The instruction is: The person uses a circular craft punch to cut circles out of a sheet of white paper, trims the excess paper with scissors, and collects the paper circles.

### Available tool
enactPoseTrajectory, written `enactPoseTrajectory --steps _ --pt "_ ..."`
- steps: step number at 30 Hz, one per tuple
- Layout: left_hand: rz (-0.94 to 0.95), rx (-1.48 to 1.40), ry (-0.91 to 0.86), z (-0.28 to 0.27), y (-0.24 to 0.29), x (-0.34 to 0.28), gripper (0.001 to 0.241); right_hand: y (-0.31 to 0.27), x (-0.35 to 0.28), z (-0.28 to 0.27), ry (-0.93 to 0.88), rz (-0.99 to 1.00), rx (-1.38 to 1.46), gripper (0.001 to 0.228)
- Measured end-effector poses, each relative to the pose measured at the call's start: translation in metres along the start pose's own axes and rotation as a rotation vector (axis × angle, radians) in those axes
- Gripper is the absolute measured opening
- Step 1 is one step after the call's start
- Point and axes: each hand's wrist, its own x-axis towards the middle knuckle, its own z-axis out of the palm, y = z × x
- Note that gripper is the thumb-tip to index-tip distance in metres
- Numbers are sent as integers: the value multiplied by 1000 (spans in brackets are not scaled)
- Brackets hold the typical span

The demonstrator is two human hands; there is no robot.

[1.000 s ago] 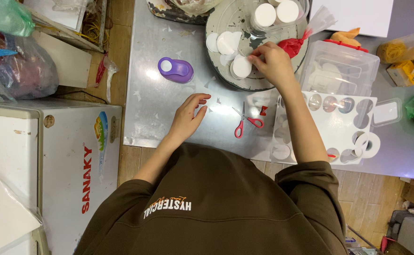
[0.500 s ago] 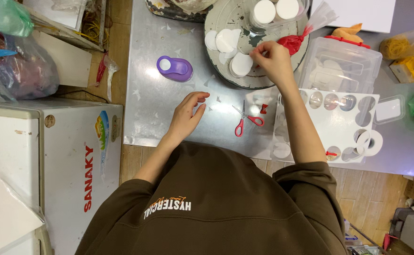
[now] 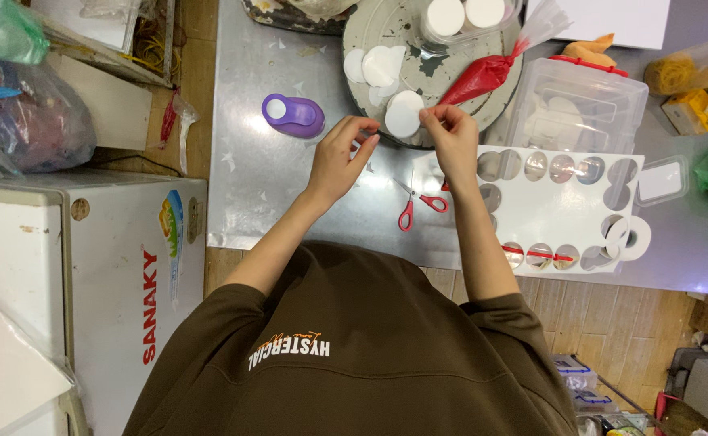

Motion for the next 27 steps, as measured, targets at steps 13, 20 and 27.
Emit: enactPoseTrajectory --steps 13,20,27 --pt "493 403 64 28 -8 37 23 -6 26 -1 86 -64 -300 26" --pt "486 455 65 36 -14 42 21 -24 16 8 163 -143 -441 24" --pt "503 467 60 33 -8 45 22 -36 -21 4 170 -244 -250 23"
